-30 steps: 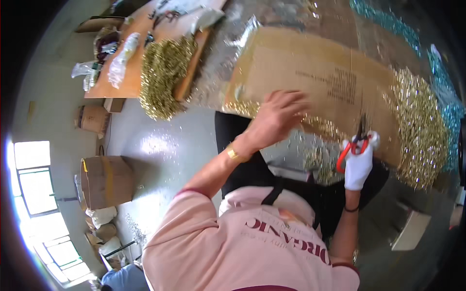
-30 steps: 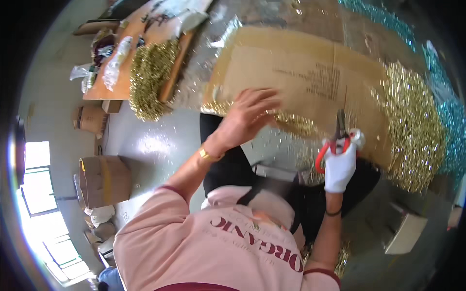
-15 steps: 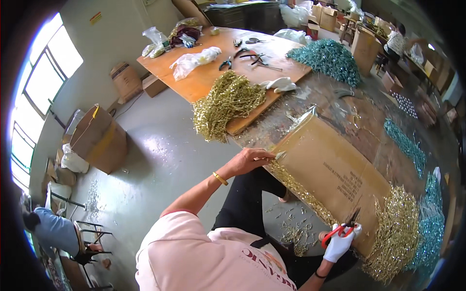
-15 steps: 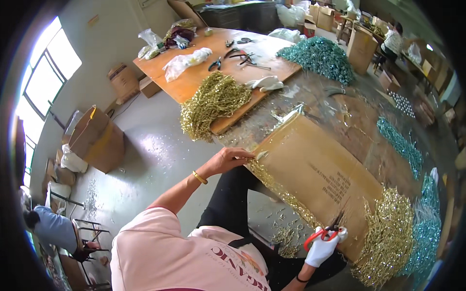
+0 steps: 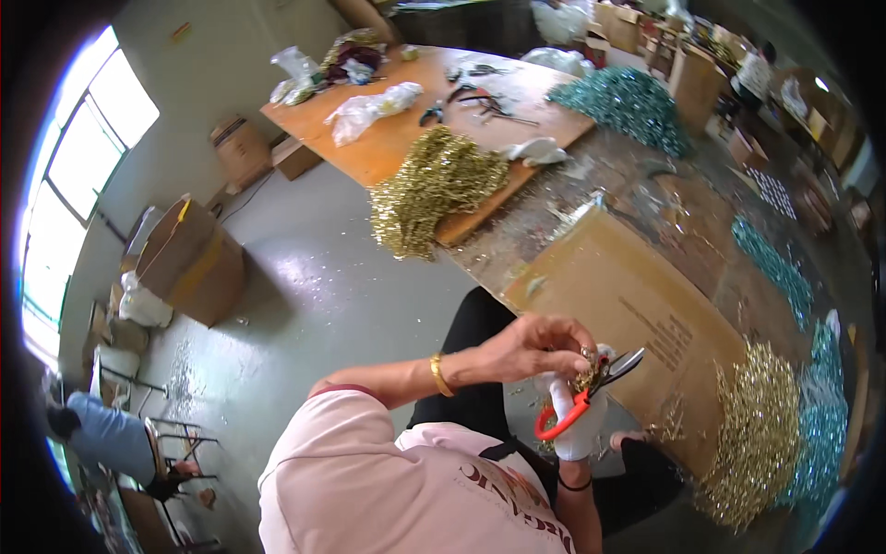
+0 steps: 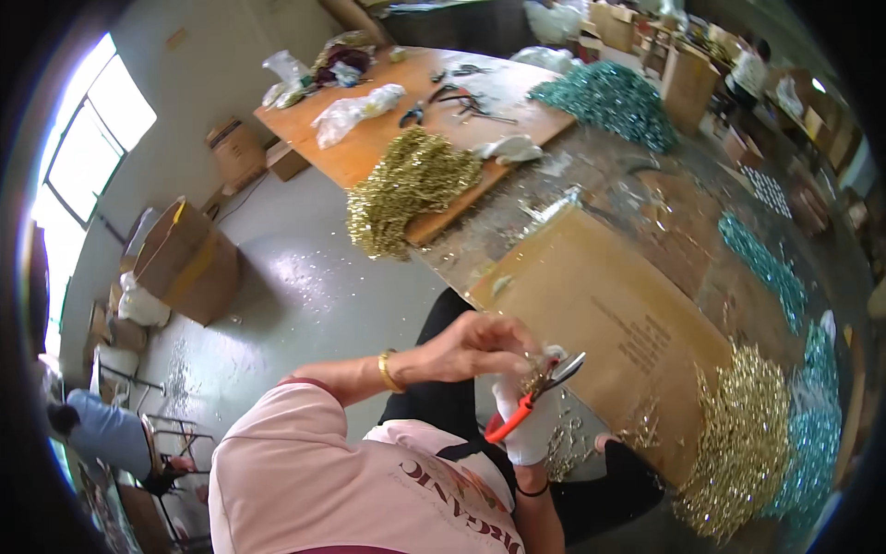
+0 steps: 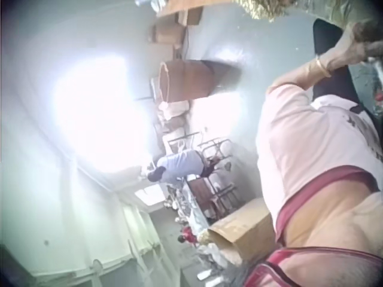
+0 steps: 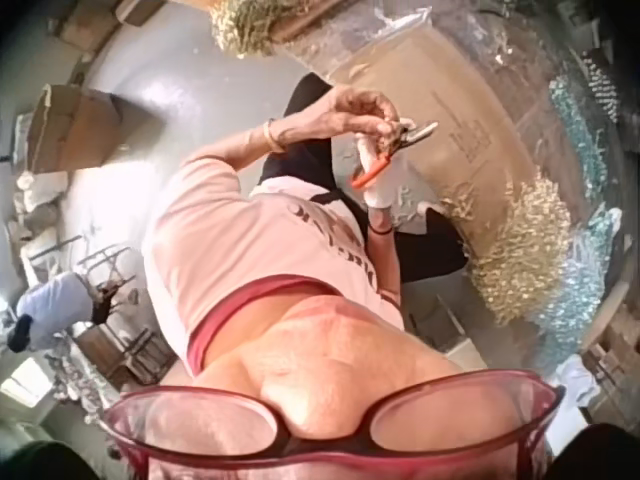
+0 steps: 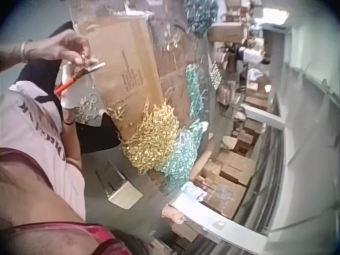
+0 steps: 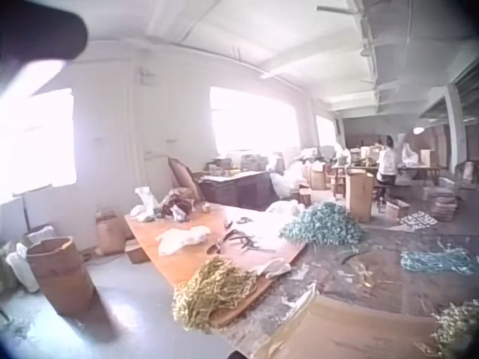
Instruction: Cutting gold tinsel to length and packing it into plastic bags at a manufacturing workstation.
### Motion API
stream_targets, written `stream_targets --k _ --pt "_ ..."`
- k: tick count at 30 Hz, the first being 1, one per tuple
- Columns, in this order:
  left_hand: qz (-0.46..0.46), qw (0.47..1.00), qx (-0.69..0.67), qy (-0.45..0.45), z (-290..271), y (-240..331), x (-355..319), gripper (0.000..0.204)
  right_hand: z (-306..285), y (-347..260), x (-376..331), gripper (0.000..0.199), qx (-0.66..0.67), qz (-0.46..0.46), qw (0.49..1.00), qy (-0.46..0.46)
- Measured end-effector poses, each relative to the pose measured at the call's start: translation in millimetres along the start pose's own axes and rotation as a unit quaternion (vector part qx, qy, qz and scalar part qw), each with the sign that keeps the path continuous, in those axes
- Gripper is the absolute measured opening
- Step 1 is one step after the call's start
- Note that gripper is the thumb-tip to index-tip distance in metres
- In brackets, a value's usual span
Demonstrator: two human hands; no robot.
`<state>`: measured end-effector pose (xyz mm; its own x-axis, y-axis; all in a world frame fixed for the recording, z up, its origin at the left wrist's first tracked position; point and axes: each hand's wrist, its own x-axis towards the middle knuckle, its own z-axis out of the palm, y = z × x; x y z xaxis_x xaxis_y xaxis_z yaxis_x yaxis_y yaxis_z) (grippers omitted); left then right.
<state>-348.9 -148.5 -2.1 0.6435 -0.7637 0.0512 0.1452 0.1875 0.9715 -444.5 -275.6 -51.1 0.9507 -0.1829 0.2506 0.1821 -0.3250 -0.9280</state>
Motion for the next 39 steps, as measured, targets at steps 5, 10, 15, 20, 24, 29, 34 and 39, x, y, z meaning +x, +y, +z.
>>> stream_targets --k 5,10,15,20,24,29,34,39 --pt "-0.020 0.999 0.029 0.016 -7.2 -39.6 -15.0 0.022 6.7 15.7 -1.2 0.017 0.175 0.197 0.964 -0.041" --pt "0.061 0.982 -0.090 0.153 -10.0 -41.9 -19.2 0.020 6.9 19.9 -4.1 0.017 0.108 0.151 0.977 -0.104" --pt "0.077 0.926 -0.293 0.226 -19.0 -17.0 -17.2 0.027 23.4 59.1 -20.6 0.031 -0.054 0.046 0.995 -0.077" --pt "0.082 0.915 -0.291 0.267 -52.1 11.4 -30.7 0.032 31.4 73.9 -30.8 0.031 -0.039 0.179 0.968 -0.173" --pt "0.139 0.915 -0.249 0.287 -88.5 50.8 -64.3 0.039 35.7 98.7 -45.3 0.029 -0.074 0.113 0.971 -0.195" --pt "0.147 0.928 -0.151 0.307 -116.3 109.7 -98.9 0.042 30.5 132.6 -67.5 0.021 0.046 0.233 0.951 -0.198" --pt "0.092 0.939 0.015 0.330 -198.5 134.8 -51.7 0.040 20.0 145.6 -91.5 0.020 0.079 0.278 0.945 -0.152" --pt "0.198 0.824 0.352 0.397 -365.7 96.7 95.2 0.026 10.0 130.4 -96.6 0.023 -0.066 0.252 0.955 -0.145"
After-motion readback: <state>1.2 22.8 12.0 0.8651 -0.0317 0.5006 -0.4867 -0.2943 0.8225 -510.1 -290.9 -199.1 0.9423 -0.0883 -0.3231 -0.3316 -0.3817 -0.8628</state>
